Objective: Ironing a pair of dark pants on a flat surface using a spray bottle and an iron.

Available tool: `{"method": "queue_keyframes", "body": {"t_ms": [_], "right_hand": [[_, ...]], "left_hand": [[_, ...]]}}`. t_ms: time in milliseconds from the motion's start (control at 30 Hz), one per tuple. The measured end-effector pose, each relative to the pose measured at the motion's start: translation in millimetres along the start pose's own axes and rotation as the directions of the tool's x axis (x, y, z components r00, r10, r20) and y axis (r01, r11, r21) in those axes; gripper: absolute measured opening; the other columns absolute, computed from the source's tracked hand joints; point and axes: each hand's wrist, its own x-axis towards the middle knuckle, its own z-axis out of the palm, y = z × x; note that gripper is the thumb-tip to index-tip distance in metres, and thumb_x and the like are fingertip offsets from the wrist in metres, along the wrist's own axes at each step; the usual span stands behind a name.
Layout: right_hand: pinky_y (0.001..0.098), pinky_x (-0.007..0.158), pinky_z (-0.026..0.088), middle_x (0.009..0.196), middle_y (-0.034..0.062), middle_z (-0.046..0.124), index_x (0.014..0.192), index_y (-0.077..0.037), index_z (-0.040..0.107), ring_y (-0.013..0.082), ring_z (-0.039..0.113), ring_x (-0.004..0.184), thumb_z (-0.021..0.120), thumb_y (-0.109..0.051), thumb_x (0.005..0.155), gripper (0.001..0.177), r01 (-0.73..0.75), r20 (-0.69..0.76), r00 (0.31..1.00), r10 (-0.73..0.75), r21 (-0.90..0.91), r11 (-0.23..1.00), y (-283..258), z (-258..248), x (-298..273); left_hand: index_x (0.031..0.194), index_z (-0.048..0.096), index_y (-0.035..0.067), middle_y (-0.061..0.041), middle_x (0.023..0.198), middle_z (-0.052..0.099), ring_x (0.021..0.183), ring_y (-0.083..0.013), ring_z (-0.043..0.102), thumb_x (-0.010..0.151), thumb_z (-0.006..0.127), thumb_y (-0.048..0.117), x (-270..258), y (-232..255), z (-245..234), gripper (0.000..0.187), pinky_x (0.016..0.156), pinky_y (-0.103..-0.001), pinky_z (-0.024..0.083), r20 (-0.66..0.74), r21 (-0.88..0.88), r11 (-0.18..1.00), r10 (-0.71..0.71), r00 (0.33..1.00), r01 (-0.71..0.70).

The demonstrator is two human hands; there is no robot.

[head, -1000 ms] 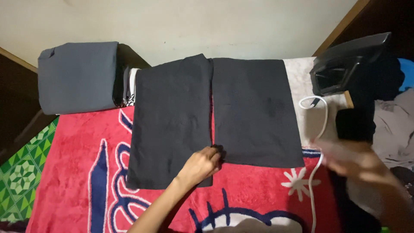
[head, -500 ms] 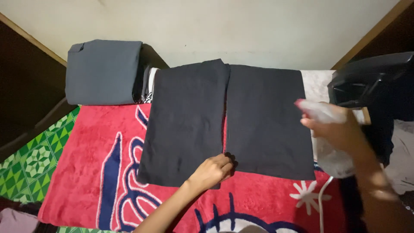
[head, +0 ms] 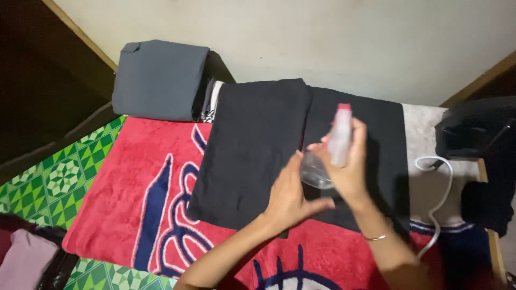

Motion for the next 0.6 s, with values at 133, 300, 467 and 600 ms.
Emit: {"method": "queue_keyframes", "body": {"t_ms": [133, 300, 467, 600], "right_hand": [[0.0238, 0.080, 0.054, 0.104, 0.0010, 0.055, 0.137, -0.006, 0.040, 0.0098, 0.058, 0.091, 0.090, -0.015, 0.082, 0.074, 0.003, 0.041, 0.999, -0.004, 0.019, 1.000, -1, 47, -8], [0.0392, 0.102, 0.055, 0.141, 0.0156, 0.051, 0.143, -0.008, 0.047, 0.0243, 0.060, 0.119, 0.096, -0.023, 0.077, 0.084, 0.239, 0.310, 0.936, -0.168, -0.206, 0.949, 7, 66, -17], [0.0458, 0.108, 0.047, 0.146, 0.0169, 0.042, 0.140, -0.005, 0.042, 0.0331, 0.045, 0.136, 0.092, -0.021, 0.077, 0.082, 0.293, 0.113, 0.955, -0.274, -0.501, 0.814, 41, -10, -10], [0.0390, 0.110, 0.045, 0.145, 0.0147, 0.041, 0.143, -0.001, 0.042, 0.0288, 0.045, 0.132, 0.081, -0.014, 0.099, 0.061, -0.051, -0.366, 0.901, -0.231, -0.619, 0.784, 72, -119, -27]], "left_hand": [[0.124, 0.060, 0.000, -0.019, 0.118, 0.067, 0.107, -0.0384, 0.068, 0.077, 0.083, 0.027, 9, -57, -9, 0.059, 0.088, -0.046, 0.056, -0.162, 0.206, 0.966, -0.124, 0.979, 0.156], [0.108, 0.071, 0.010, -0.013, 0.100, 0.073, 0.087, -0.0357, 0.073, 0.074, 0.080, 0.019, 7, -99, -63, 0.037, 0.072, -0.043, 0.057, 0.055, 0.204, 0.979, -0.031, 0.998, 0.020], [0.107, 0.070, 0.006, -0.012, 0.097, 0.074, 0.085, -0.0291, 0.074, 0.077, 0.083, 0.016, -27, -145, -131, 0.034, 0.075, -0.038, 0.059, -0.203, 0.206, 0.949, -0.195, 0.960, 0.237], [0.112, 0.070, 0.005, -0.012, 0.092, 0.072, 0.071, -0.0304, 0.065, 0.094, 0.080, 0.024, -57, -188, -189, 0.028, 0.066, -0.040, 0.050, -0.539, 0.324, 0.800, -0.284, 0.793, 0.506]]}}
